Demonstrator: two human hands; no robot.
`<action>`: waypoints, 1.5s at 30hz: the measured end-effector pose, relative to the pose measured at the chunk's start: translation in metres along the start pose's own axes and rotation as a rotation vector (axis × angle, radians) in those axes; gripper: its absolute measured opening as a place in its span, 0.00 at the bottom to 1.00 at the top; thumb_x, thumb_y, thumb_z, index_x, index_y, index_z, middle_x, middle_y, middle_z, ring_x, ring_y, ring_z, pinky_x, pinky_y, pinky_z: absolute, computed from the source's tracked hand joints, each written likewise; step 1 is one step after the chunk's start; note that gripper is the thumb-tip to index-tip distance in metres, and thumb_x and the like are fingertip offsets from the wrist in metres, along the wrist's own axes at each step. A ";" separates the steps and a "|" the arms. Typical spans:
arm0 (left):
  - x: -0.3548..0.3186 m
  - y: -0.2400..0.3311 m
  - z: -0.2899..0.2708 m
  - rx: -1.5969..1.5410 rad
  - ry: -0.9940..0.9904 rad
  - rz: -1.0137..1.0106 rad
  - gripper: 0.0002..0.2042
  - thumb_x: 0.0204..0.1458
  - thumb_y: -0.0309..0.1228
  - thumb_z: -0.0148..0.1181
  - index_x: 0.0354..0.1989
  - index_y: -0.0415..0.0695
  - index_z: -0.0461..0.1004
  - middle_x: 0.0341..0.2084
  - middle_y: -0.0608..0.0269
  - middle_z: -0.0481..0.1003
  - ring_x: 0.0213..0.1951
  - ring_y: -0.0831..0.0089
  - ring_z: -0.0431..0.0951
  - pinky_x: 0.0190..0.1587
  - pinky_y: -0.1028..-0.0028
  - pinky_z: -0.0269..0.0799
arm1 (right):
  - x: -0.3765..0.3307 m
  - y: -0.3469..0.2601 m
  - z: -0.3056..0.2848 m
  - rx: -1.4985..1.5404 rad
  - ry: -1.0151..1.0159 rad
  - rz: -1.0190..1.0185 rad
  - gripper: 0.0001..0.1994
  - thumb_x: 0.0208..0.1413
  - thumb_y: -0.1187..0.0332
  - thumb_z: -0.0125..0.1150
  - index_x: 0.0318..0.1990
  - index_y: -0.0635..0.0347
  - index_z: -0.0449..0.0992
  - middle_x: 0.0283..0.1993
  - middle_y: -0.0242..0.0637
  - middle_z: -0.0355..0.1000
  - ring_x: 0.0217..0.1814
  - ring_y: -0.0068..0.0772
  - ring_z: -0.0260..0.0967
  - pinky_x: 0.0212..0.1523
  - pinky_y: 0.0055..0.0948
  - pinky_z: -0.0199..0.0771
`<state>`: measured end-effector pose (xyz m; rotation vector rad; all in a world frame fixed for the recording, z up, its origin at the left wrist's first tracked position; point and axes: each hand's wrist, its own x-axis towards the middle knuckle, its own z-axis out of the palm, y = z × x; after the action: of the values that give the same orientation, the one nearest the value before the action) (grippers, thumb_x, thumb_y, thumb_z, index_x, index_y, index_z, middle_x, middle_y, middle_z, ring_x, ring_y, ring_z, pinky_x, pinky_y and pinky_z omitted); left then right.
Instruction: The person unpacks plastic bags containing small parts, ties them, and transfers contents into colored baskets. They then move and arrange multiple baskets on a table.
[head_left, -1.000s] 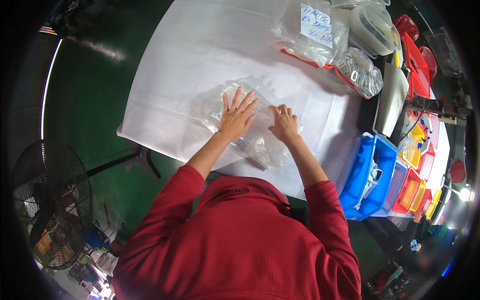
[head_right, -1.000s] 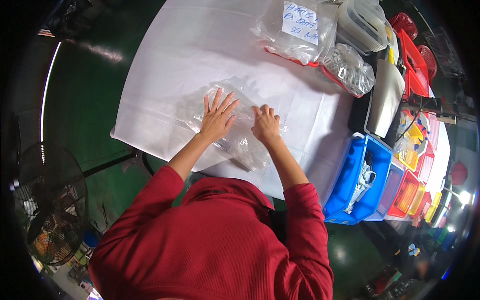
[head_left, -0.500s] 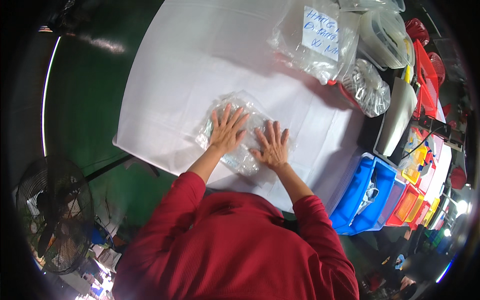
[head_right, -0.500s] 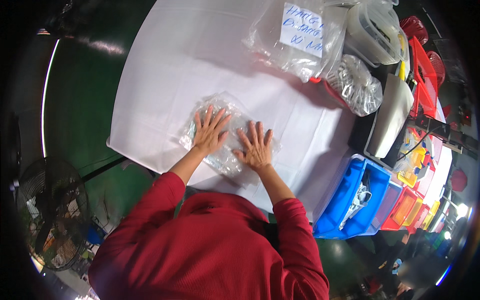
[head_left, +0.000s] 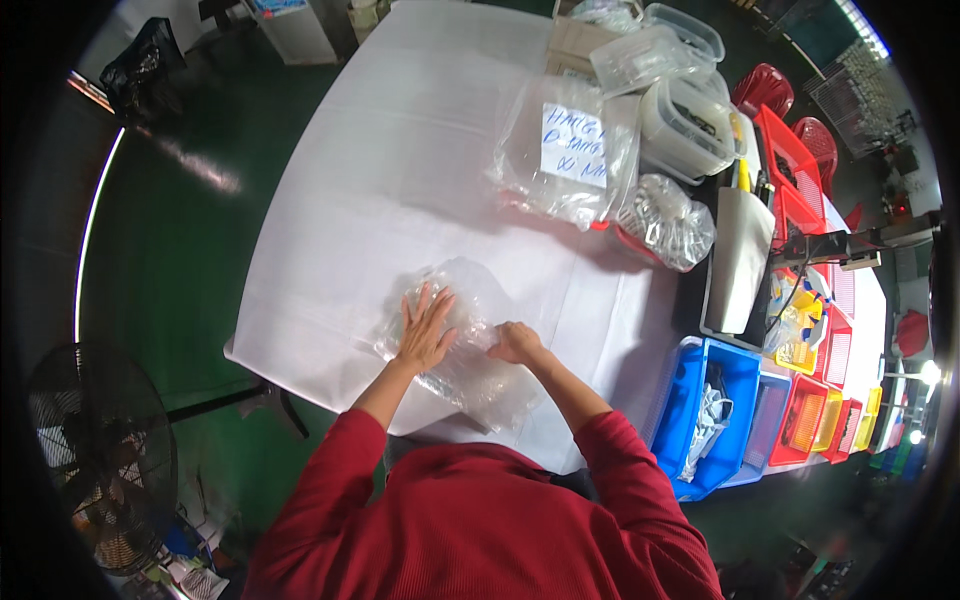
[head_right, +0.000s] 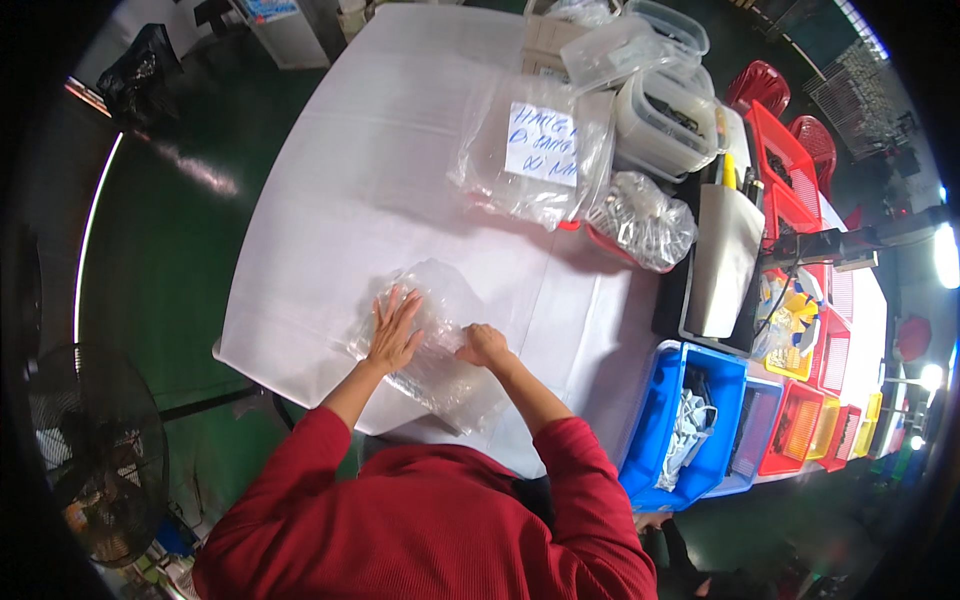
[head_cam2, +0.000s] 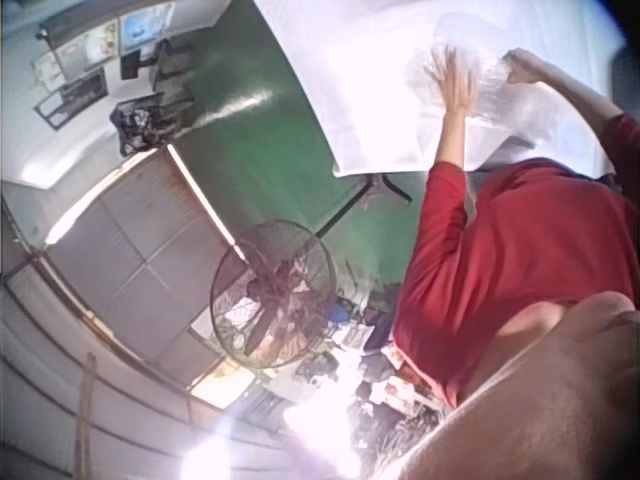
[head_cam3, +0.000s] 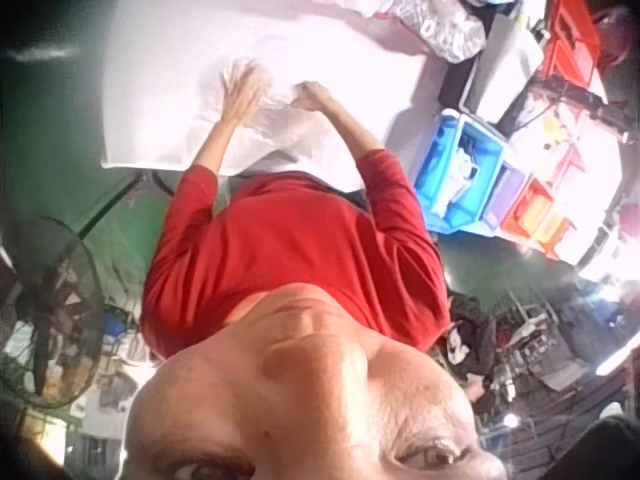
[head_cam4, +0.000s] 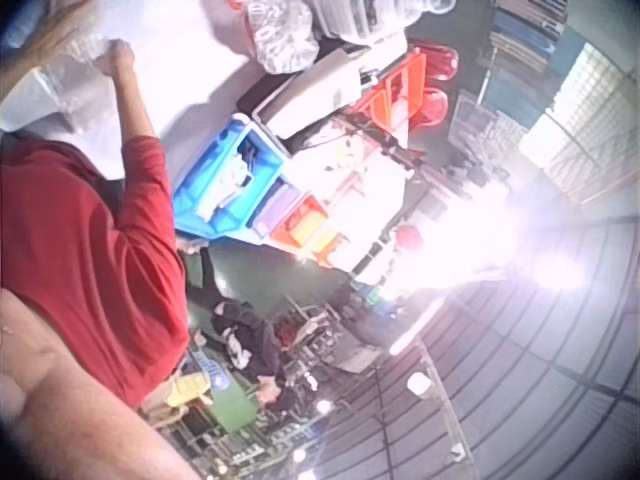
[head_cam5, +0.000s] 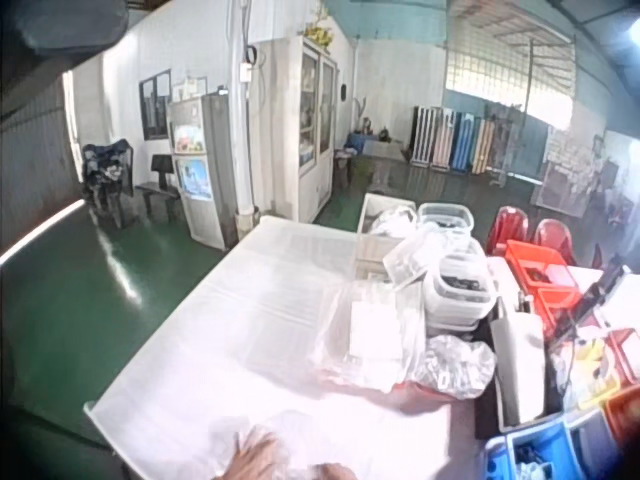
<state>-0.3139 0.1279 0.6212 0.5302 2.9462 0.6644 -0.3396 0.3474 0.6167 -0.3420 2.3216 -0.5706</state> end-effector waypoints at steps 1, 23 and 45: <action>0.001 0.003 -0.013 -0.062 0.058 0.011 0.29 0.52 0.40 0.47 0.62 0.50 0.49 0.63 0.64 0.48 0.66 0.56 0.35 0.60 0.42 0.24 | -0.006 0.000 -0.007 0.050 0.028 -0.067 0.22 0.37 0.56 0.61 0.39 0.60 0.74 0.38 0.48 0.72 0.42 0.49 0.70 0.44 0.38 0.69; 0.268 0.147 -0.124 -0.152 0.554 0.237 0.27 0.56 0.39 0.42 0.61 0.39 0.49 0.62 0.49 0.46 0.65 0.48 0.37 0.62 0.52 0.36 | 0.069 0.089 -0.280 1.345 0.581 -0.065 0.19 0.42 0.70 0.63 0.42 0.72 0.70 0.38 0.44 0.72 0.41 0.35 0.70 0.41 0.28 0.69; 0.353 0.107 -0.009 0.176 0.068 0.141 0.25 0.56 0.43 0.39 0.63 0.53 0.49 0.65 0.64 0.41 0.66 0.60 0.35 0.61 0.45 0.30 | -0.016 0.072 -0.480 1.111 1.198 -0.550 0.16 0.55 0.60 0.54 0.47 0.60 0.68 0.44 0.36 0.72 0.38 0.31 0.72 0.34 0.25 0.71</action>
<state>-0.6122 0.3379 0.6757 0.7507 3.0707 0.4451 -0.6685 0.5613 0.9030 -0.0501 2.3448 -2.7424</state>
